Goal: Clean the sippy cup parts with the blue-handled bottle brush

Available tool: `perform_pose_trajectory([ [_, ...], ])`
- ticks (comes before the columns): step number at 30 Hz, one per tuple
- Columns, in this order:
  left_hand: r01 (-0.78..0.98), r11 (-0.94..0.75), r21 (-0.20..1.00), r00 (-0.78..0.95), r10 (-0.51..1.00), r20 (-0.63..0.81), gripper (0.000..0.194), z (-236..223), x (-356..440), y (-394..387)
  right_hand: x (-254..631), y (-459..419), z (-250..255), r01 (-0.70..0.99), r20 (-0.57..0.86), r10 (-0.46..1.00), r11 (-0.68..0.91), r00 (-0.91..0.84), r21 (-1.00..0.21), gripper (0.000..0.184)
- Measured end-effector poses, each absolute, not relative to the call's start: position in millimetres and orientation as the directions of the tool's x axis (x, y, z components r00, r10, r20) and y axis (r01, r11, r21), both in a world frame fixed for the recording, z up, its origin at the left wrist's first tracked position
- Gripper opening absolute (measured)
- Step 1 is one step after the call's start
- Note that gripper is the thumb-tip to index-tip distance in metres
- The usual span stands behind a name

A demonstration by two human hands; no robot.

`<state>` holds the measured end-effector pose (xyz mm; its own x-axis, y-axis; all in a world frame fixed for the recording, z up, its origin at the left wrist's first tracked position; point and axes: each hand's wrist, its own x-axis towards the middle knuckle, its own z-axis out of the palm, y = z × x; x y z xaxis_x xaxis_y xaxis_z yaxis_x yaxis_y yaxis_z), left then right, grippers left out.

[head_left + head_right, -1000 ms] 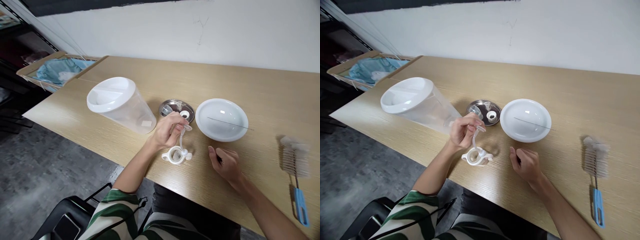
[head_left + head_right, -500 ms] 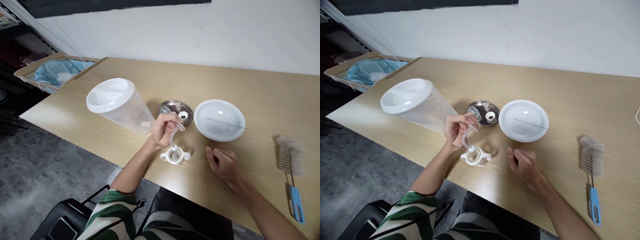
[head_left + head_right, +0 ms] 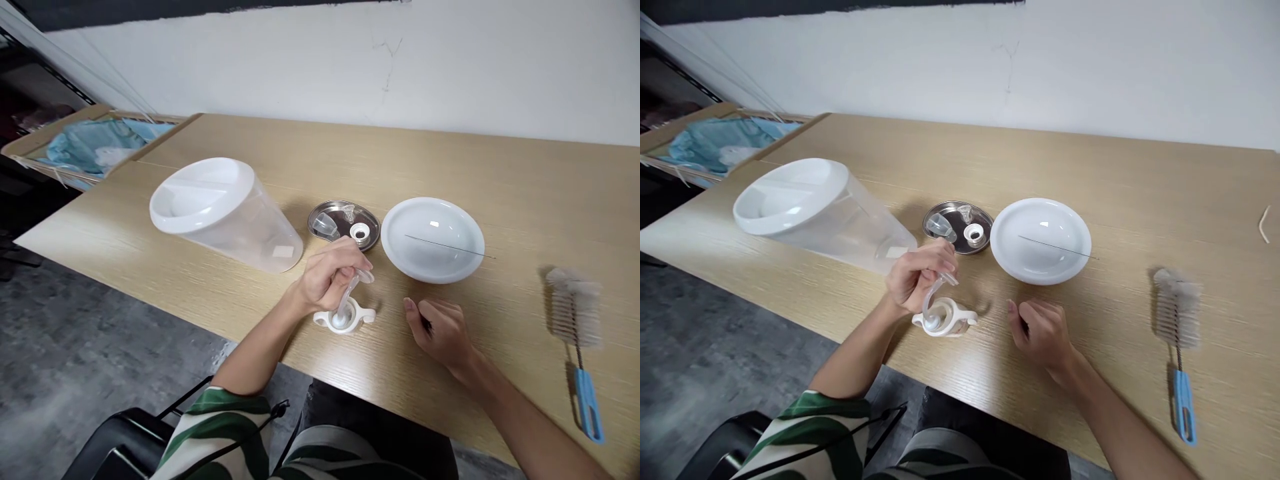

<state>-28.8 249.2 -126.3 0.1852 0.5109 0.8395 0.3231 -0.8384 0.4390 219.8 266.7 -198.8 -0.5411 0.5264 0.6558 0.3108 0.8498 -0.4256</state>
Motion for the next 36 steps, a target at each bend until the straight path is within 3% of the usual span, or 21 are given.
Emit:
perform_pose_trajectory([
  [5, 0.392, -0.788, 0.475, 0.273, 0.593, 0.757, 0.019, -129, -37, 249, 219, 264, -201, 0.27, 0.641, 0.523, 0.848, -0.561, -0.456, 0.043],
  [11, 0.489, -0.466, 0.737, 0.338, 0.88, 0.332, 0.017, -94, -46, 235, 217, 262, -200, 0.267, 0.64, 0.527, 0.845, -0.56, -0.463, 0.043],
  [18, 0.362, -0.299, 0.883, 0.472, 0.876, 0.103, 0.013, -71, -67, 228, 215, 262, -200, 0.265, 0.632, 0.53, 0.842, -0.565, -0.47, 0.043],
  [21, 0.367, -0.276, 0.888, 0.57, 0.822, 0.02, 0.025, -70, -74, 228, 214, 261, -200, 0.263, 0.631, 0.528, 0.843, -0.569, -0.469, 0.043],
  [25, 0.407, -0.268, 0.873, 0.608, 0.793, -0.039, 0.035, -71, -78, 230, 213, 260, -198, 0.265, 0.63, 0.527, 0.844, -0.571, -0.466, 0.043],
  [36, 0.36, -0.263, 0.895, 0.666, 0.744, -0.049, 0.036, -73, -73, 237, 217, 260, -200, 0.275, 0.602, 0.529, 0.841, -0.598, -0.465, 0.041],
])
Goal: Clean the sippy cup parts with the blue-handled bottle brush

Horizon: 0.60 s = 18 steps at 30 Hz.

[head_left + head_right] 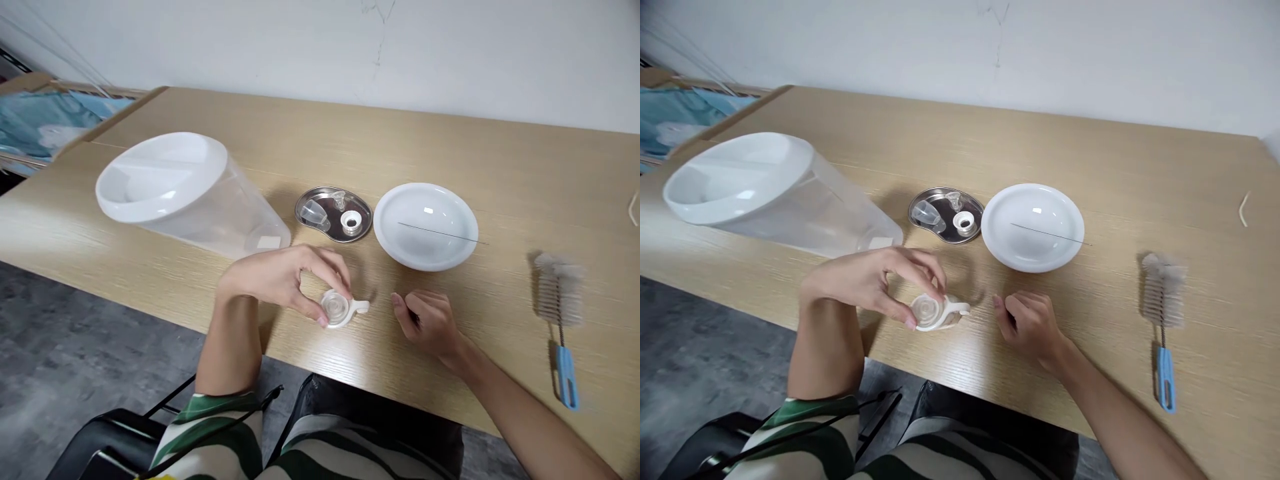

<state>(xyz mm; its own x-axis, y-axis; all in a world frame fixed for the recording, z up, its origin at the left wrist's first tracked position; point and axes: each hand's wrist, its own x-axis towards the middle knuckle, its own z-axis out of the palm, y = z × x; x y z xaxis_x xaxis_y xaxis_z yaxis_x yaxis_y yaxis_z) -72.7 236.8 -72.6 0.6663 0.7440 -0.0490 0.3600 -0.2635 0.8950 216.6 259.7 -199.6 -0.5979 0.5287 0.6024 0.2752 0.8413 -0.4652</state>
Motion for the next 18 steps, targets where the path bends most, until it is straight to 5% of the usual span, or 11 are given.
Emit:
perform_pose_trajectory([
  [18, 0.46, -0.277, 0.843, 0.679, 0.722, -0.133, 0.034, -76, -65, 249, 218, 263, -193, 0.343, 0.662, 0.563, 0.826, -0.495, -0.447, 0.04],
])
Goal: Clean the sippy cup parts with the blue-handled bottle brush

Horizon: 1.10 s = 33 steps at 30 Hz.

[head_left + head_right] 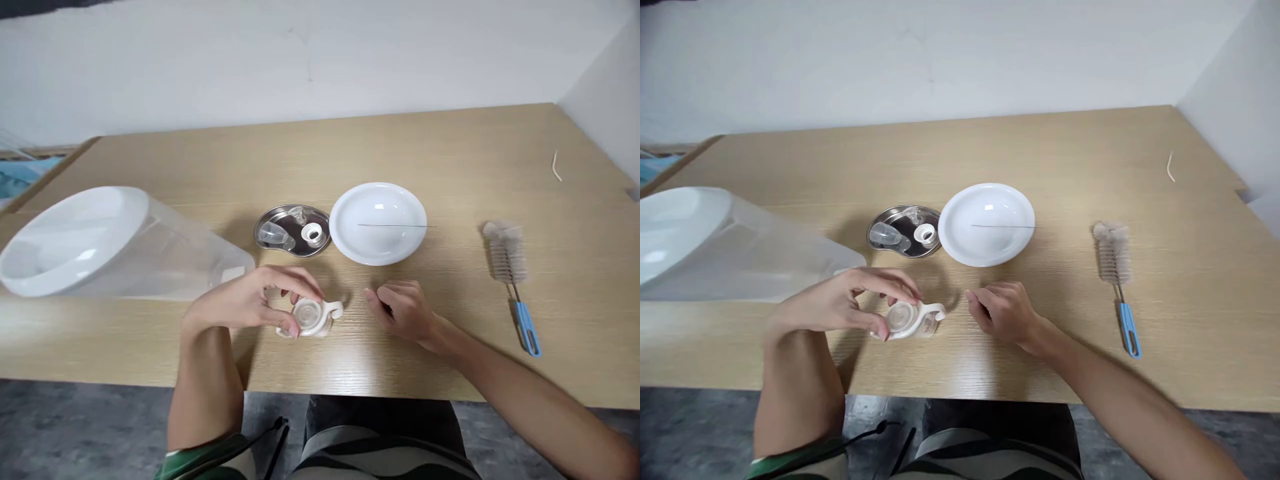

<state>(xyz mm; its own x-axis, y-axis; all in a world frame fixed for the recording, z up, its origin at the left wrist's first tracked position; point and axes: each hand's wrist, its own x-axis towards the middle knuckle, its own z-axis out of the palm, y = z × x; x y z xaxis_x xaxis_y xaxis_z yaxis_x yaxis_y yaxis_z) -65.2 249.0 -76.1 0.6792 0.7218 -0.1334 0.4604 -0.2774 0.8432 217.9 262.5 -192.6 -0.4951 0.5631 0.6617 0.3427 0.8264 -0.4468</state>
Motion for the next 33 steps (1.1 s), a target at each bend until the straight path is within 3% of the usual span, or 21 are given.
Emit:
perform_pose_trajectory([
  [6, 0.465, -0.303, 0.832, 0.683, 0.721, -0.119, 0.034, -72, -58, 248, 215, 262, -193, 0.364, 0.668, 0.559, 0.829, -0.491, -0.425, 0.04],
  [16, 0.548, -0.293, 0.783, 0.519, 0.853, -0.045, 0.029, -83, -52, 244, 216, 256, -194, 0.351, 0.611, 0.603, 0.797, -0.514, -0.491, 0.038],
  [33, 0.528, -0.302, 0.794, 0.508, 0.861, -0.011, 0.028, -94, -36, 247, 215, 257, -191, 0.354, 0.569, 0.634, 0.769, -0.524, -0.532, 0.036],
])
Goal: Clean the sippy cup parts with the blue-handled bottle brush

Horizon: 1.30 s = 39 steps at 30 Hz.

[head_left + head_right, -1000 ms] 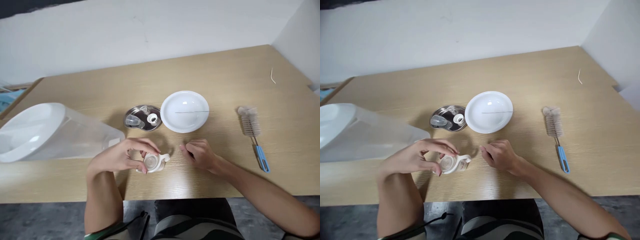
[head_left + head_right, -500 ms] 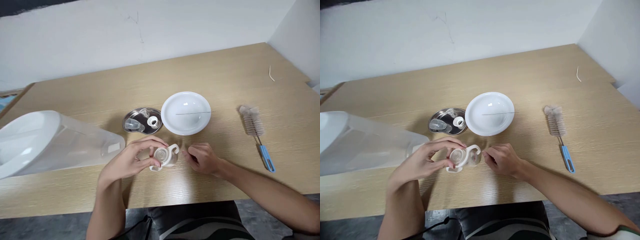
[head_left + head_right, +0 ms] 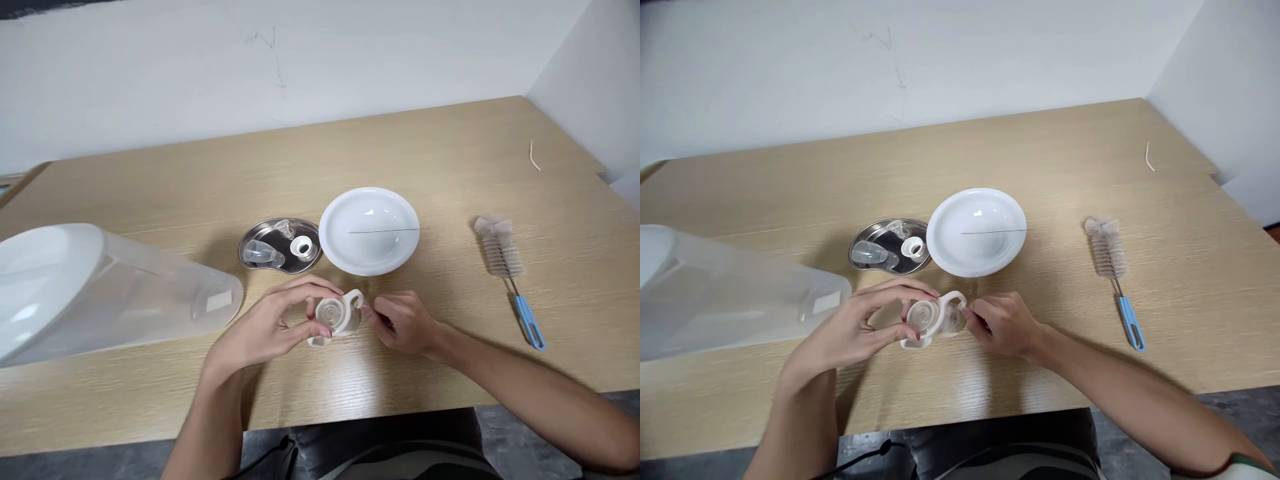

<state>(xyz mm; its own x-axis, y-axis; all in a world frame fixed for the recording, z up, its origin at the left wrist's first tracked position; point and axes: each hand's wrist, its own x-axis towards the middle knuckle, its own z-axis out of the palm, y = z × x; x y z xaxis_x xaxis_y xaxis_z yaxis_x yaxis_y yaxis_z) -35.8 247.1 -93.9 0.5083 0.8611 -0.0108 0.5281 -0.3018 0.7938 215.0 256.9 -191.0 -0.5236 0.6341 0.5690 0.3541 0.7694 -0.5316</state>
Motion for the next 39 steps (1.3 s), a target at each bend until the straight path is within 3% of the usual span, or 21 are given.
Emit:
perform_pose_trajectory([
  [25, 0.588, -0.198, 0.784, 0.419, 0.904, -0.086, 0.03, -100.7, -41.2, 247.5, 214.4, 254.2, -192.7, 0.346, 0.585, 0.615, 0.785, -0.528, -0.513, 0.037],
  [39, 0.577, -0.255, 0.776, 0.404, 0.915, 0.001, 0.027, -100.5, -36.1, 247.1, 214.0, 253.4, -194.7, 0.361, 0.565, 0.611, 0.788, -0.554, -0.498, 0.038],
])
